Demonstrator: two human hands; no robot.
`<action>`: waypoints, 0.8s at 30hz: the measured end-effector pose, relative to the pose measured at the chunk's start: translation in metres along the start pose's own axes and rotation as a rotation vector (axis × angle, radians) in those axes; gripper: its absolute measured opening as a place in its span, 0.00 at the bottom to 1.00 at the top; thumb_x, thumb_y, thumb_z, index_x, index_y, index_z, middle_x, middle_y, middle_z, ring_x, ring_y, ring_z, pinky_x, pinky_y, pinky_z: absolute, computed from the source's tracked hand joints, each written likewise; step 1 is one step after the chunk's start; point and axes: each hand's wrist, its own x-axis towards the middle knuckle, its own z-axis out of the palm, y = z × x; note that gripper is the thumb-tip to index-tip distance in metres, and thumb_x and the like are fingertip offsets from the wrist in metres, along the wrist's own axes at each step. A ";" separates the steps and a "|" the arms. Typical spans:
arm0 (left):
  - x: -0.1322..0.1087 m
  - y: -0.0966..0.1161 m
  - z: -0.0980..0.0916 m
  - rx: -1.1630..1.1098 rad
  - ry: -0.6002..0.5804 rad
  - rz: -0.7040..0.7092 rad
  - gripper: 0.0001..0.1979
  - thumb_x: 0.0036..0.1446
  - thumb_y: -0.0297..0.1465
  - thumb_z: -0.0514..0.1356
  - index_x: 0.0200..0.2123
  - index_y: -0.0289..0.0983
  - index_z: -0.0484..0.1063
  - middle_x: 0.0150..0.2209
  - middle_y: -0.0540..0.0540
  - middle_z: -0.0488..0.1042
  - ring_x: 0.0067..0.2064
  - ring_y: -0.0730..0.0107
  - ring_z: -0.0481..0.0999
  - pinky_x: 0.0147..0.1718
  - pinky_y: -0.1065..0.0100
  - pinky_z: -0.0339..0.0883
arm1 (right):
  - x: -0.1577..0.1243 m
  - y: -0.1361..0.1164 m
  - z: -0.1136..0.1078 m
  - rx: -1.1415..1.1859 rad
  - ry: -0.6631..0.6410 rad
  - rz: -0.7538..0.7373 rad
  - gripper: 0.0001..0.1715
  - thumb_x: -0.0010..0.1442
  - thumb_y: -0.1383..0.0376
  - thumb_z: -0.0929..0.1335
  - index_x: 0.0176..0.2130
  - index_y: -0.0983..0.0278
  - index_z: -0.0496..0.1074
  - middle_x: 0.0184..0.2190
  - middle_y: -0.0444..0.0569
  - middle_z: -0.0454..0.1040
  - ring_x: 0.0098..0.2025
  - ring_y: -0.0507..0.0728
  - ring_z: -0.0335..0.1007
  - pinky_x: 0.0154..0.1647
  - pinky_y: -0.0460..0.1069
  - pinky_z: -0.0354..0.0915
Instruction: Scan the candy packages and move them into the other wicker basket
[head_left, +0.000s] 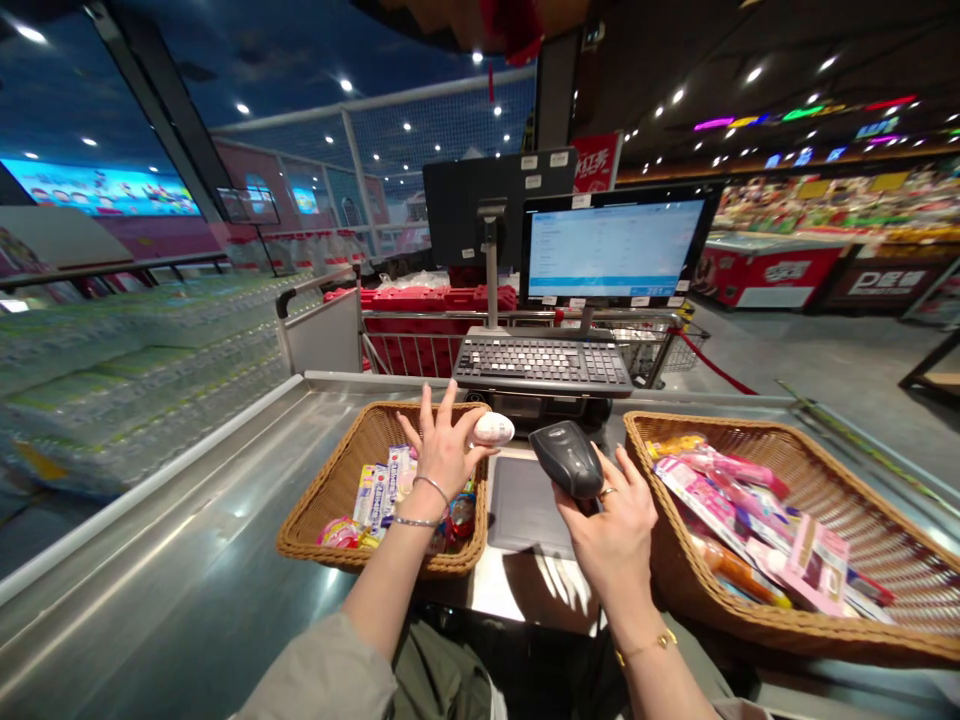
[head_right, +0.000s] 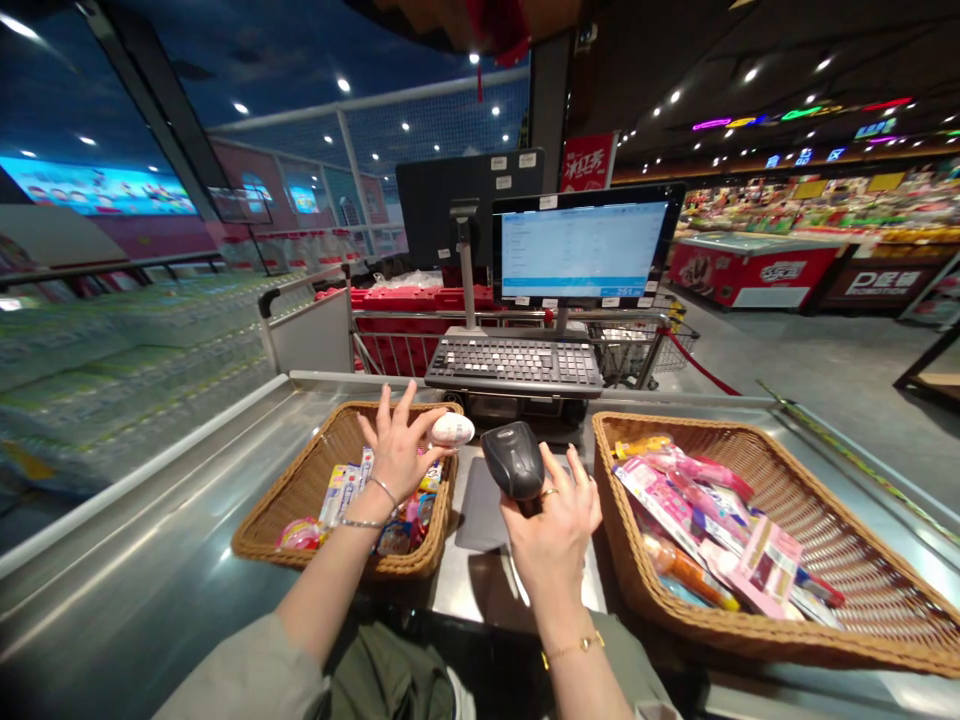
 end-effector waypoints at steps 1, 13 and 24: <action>0.001 0.002 0.001 -0.002 0.006 -0.003 0.28 0.48 0.39 0.70 0.54 0.52 0.72 0.72 0.44 0.46 0.71 0.36 0.33 0.58 0.22 0.24 | 0.000 0.000 -0.001 -0.007 -0.001 -0.007 0.16 0.56 0.55 0.68 0.41 0.61 0.74 0.53 0.53 0.74 0.63 0.68 0.59 0.61 0.67 0.53; 0.010 0.029 0.012 -0.054 0.044 -0.043 0.26 0.52 0.33 0.67 0.54 0.54 0.72 0.72 0.46 0.46 0.71 0.36 0.33 0.57 0.22 0.25 | 0.000 0.005 -0.010 -0.094 -0.040 -0.083 0.12 0.55 0.58 0.68 0.40 0.60 0.74 0.54 0.51 0.74 0.65 0.68 0.56 0.62 0.69 0.48; 0.015 0.042 0.016 -0.085 0.013 -0.059 0.27 0.50 0.32 0.68 0.54 0.56 0.72 0.72 0.48 0.46 0.71 0.35 0.33 0.57 0.21 0.26 | 0.000 0.015 -0.014 -0.102 -0.093 -0.127 0.12 0.53 0.61 0.69 0.39 0.59 0.75 0.55 0.50 0.73 0.66 0.68 0.54 0.63 0.69 0.46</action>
